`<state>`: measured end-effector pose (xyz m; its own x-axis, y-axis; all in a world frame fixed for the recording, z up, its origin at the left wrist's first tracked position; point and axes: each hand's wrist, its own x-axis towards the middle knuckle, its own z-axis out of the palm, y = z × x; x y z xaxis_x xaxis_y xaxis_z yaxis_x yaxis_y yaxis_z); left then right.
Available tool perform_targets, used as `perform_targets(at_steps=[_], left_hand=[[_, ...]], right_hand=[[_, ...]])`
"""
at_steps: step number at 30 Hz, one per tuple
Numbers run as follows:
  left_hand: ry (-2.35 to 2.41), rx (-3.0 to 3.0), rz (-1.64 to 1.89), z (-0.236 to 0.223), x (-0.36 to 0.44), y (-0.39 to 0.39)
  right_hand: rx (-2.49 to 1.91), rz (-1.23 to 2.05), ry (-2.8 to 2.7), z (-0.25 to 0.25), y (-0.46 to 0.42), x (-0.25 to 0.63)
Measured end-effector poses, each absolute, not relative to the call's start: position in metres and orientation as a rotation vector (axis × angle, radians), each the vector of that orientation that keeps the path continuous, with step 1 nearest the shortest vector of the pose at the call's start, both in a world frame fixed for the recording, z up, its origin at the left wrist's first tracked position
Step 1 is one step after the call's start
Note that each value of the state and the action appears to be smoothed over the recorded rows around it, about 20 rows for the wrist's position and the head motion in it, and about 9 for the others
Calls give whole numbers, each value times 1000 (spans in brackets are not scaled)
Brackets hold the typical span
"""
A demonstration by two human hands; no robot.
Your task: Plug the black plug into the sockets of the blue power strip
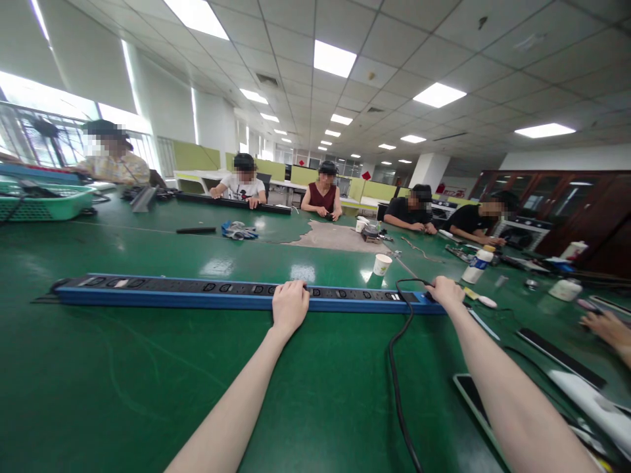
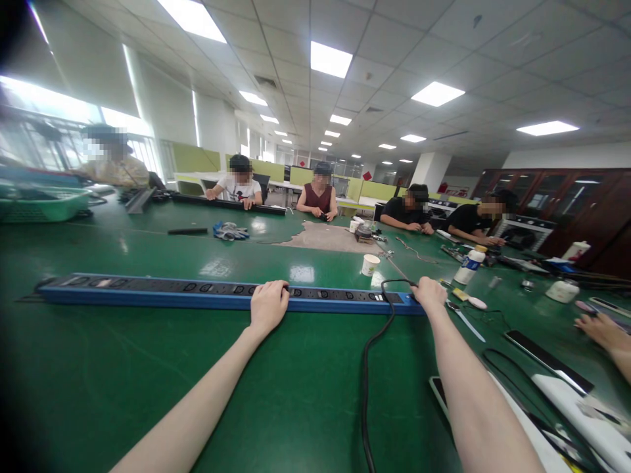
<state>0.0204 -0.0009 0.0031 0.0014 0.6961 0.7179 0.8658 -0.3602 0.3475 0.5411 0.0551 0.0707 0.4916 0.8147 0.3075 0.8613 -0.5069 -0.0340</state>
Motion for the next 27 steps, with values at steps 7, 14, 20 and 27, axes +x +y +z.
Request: perform_targets(at_steps=[7, 14, 20, 27], left_hand=[[-1660, -2067, -1285, 3, 21, -1], [-1645, -2080, -1297, 5, 22, -2], [-1641, -2081, -1308, 4, 23, -2], [-1642, -2078, -1306, 5, 23, -2]], right_hand=[[-2274, -211, -1297, 42, 42, 568], [-2317, -243, -1299, 46, 43, 565], [-2183, -328, -1218, 84, 42, 584], [-2266, -249, -1141, 54, 25, 603]])
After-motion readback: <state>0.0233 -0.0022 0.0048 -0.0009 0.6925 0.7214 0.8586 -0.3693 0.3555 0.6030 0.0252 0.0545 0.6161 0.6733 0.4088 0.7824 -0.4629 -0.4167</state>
